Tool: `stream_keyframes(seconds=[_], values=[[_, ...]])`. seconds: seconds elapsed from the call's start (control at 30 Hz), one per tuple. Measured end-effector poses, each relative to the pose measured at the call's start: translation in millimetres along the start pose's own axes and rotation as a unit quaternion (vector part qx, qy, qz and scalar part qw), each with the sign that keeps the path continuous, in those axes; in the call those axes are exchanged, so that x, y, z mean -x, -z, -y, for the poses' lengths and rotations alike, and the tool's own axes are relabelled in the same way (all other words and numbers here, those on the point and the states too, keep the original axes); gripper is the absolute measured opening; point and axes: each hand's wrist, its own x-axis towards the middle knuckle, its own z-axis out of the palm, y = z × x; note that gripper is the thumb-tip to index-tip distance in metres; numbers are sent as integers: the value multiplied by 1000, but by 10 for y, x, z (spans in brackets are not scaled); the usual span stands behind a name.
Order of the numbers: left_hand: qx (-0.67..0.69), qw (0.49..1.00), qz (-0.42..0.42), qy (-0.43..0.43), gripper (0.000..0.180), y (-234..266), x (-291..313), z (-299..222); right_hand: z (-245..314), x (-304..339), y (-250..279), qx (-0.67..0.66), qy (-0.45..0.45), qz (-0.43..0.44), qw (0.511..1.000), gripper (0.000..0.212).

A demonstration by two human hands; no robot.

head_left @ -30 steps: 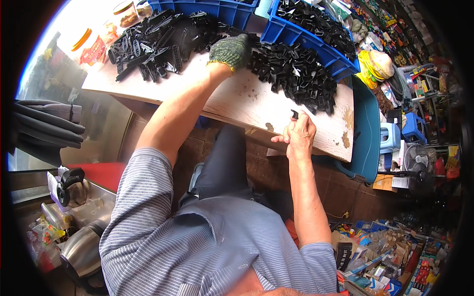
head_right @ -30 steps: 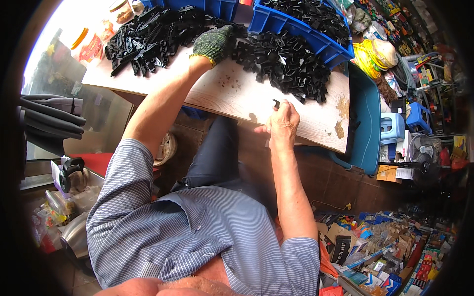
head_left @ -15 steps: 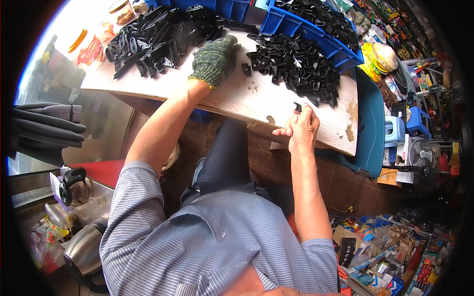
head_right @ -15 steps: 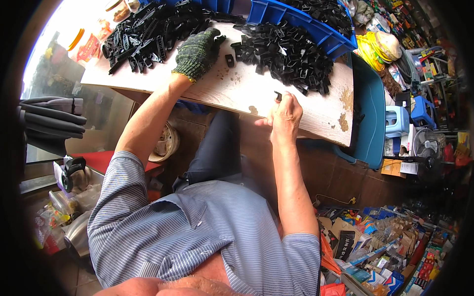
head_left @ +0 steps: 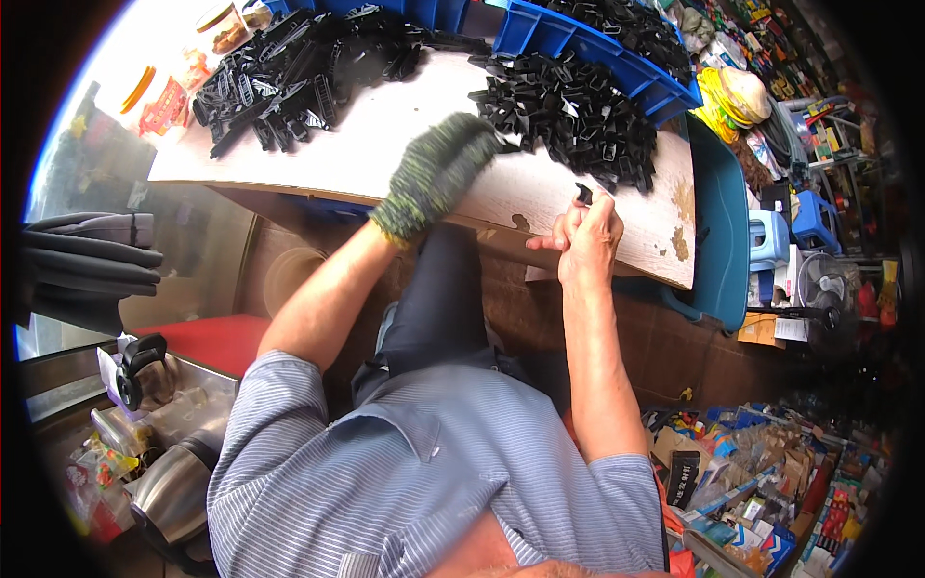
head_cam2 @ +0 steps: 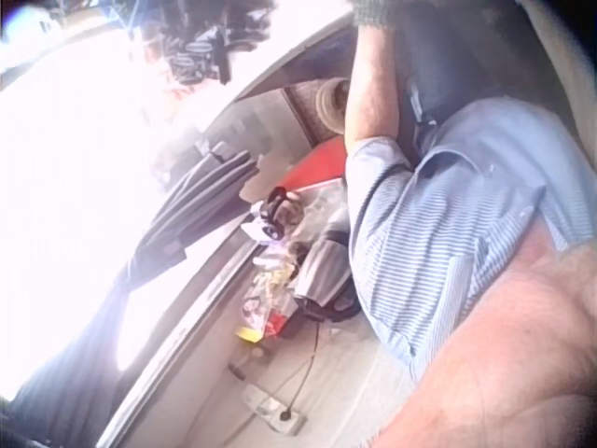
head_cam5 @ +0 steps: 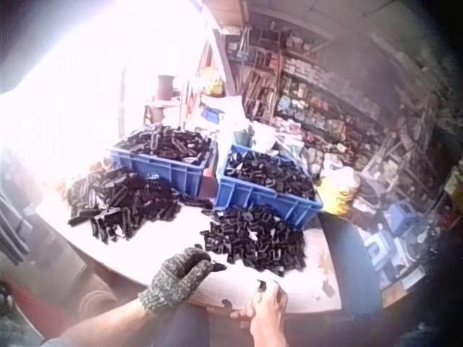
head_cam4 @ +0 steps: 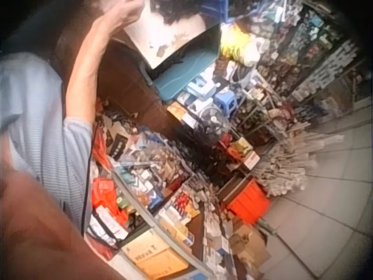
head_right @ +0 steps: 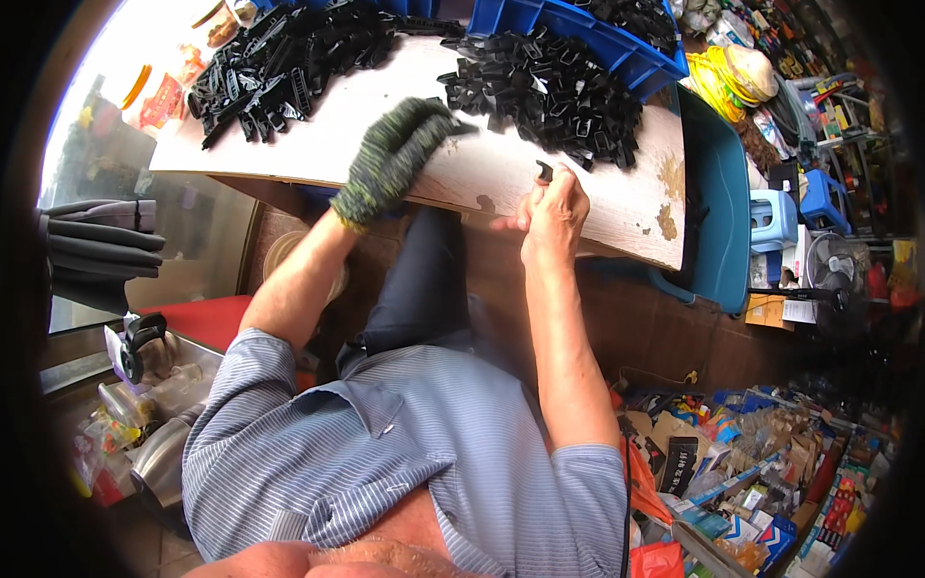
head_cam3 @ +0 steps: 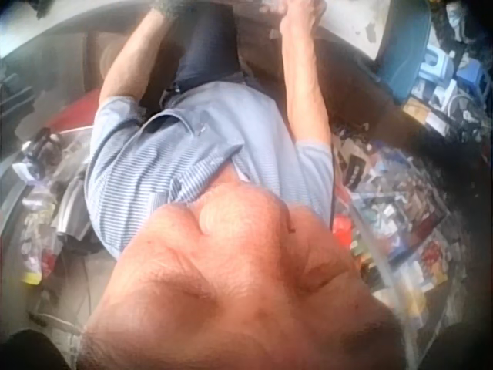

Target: The person assembles plastic components by hand, repeatedly picking up plastic pieces from piles on the table, pressing them together, and placing the assembled pieces aside.

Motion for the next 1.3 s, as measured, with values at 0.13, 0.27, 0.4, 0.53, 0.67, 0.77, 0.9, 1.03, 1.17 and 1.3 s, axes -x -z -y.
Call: stream_keyframes(seconds=[0.13, 0.27, 0.4, 0.53, 0.67, 0.77, 0.9, 1.03, 1.17, 1.3], values=[[120, 987, 78, 69, 20, -431, 239, -32, -75, -60, 43, -6, 46, -10, 999, 38], [17, 993, 81, -82, 21, -651, 221, 39, -157, -92, 83, -9, 37, -52, 998, 38], [-45, 989, 56, -132, 22, -714, 206, 143, -215, -103, 93, -6, 51, -70, 996, 34], [-117, 966, 8, -230, 30, -939, 270, 189, -276, -128, 112, 26, 103, -75, 991, 30], [-48, 997, 4, -58, 31, -1088, 307, -179, -242, -57, 139, 38, 146, -50, 987, 29], [-57, 993, 23, -103, 29, -1048, 284, -149, -211, -53, 118, 11, 151, -51, 987, 29], [-74, 988, 4, -134, 27, -787, 213, -37, -188, -82, 184, 52, 92, -74, 992, 28], [-259, 950, -174, -8, 25, -170, -261, 130, 72, -39, 174, -9, -14, -82, 997, 33], [-461, 887, 2, 28, 20, 25, -523, 341, 317, -295, 390, 0, -28, -164, 986, 39], [-420, 907, 24, 28, 21, 22, -450, 214, 696, -562, 722, -26, 42, -262, 964, 37]])
